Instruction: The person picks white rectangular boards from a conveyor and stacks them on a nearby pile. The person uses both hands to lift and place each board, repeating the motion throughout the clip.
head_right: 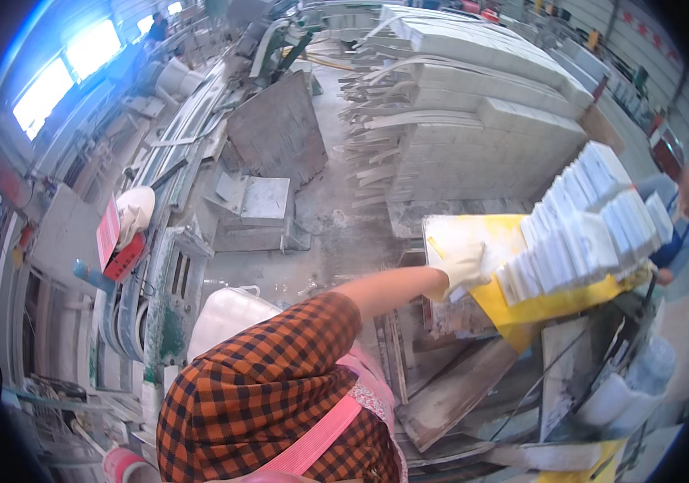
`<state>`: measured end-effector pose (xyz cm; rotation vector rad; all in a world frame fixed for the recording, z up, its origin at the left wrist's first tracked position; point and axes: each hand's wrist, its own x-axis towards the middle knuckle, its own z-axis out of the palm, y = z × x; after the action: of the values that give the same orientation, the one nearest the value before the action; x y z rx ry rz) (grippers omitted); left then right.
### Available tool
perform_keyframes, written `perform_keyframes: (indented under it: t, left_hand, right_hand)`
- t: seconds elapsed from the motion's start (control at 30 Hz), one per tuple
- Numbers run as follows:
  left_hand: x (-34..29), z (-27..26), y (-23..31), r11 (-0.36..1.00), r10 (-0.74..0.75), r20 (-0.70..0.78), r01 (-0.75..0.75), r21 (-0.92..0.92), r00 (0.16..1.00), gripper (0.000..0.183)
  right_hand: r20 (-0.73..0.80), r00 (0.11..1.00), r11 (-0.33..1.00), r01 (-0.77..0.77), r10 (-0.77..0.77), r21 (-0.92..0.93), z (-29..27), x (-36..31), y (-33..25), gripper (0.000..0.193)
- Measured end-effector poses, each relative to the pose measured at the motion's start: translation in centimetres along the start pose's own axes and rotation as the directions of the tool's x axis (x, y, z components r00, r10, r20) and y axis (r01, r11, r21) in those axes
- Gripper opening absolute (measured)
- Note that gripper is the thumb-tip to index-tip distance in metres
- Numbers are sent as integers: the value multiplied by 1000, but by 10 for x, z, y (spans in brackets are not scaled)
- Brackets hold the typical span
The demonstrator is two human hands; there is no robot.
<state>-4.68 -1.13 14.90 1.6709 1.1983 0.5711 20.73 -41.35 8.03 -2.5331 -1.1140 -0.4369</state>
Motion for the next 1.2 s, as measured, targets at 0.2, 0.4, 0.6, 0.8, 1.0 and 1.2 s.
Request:
perform_keyframes:
  t: [0.2, 0.4, 0.6, 0.8, 1.0, 1.2]
  left_hand:
    - [-11, -6, -9, 997, 63, -76, -61, 38, 995, 55]
    - [0, 3, -30, 956, 275, -84, -263, 132, 958, 56]
    - [2, 2, -33, 900, 111, -12, -105, -424, 994, 61]
    - [2, -14, -24, 972, 46, 103, -21, -235, 994, 79]
    - [42, 29, -67, 962, 229, 23, -222, -160, 973, 72]
    - [87, 80, -108, 919, 381, 45, -383, 92, 924, 63]
  right_hand:
    - [-39, 999, 990, 34, -28, 138, 20, 26, -47, 42]
    - [-13, 999, 936, 33, -31, 351, 49, 44, -92, 46]
    - [206, 970, 790, -22, -132, 612, 83, 71, -232, 50]
    - [292, 956, 352, -267, -19, 897, 131, 86, -329, 56]
    - [-20, 951, 598, 211, -309, 774, 183, 95, -305, 53]
    - [132, 946, 471, 24, -295, 882, 180, 117, -314, 53]
